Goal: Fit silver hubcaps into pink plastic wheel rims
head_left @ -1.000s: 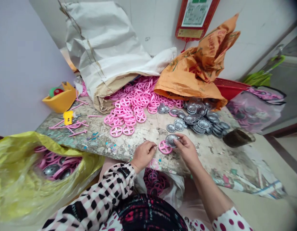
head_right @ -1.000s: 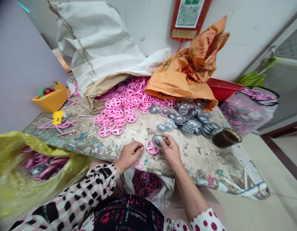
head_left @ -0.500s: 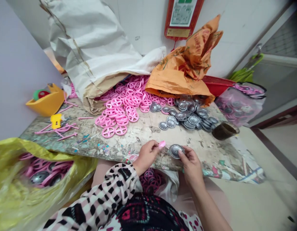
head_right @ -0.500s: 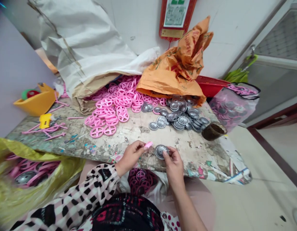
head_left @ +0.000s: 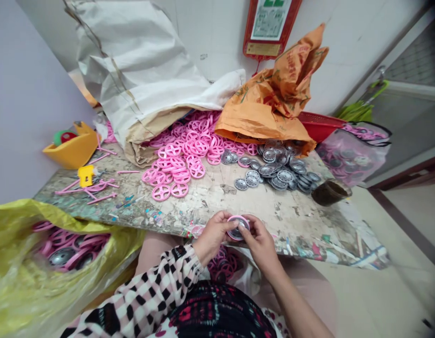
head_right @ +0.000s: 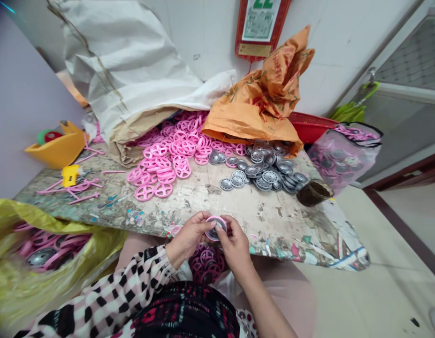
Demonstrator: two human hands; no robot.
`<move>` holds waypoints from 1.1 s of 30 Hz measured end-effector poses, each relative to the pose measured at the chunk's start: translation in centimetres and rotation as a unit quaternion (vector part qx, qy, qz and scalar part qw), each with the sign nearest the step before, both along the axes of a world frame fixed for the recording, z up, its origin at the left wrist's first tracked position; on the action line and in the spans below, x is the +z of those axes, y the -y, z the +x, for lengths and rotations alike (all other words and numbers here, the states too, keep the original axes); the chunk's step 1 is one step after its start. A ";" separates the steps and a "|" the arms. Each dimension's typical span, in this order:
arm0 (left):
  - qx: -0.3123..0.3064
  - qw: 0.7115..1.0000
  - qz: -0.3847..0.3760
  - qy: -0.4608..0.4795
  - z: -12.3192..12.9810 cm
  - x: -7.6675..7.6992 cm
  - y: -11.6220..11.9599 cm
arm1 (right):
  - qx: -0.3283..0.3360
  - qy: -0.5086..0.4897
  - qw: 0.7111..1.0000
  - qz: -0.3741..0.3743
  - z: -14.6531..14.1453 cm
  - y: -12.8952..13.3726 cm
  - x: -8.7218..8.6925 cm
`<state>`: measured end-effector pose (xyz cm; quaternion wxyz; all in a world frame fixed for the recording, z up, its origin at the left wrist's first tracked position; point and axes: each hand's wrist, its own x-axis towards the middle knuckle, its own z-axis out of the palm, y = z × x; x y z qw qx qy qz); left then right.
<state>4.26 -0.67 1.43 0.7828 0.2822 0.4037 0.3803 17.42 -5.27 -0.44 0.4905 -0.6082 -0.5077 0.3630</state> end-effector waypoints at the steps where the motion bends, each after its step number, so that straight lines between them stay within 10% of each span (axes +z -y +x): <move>1: 0.003 1.000 0.001 -0.004 0.0 0.0 0.0 | 0.005 0.011 1.000 0.001 -0.1 0.1 0.1; 18: 0.010 0.990 0.122 -0.067 0.1 -0.2 0.5 | 0.021 -0.167 0.985 -0.032 -0.2 0.4 -0.7; 33: 0.038 0.948 0.211 -0.236 -2.7 -0.2 -2.9 | -0.142 -0.020 0.990 -0.013 5.2 -3.0 1.0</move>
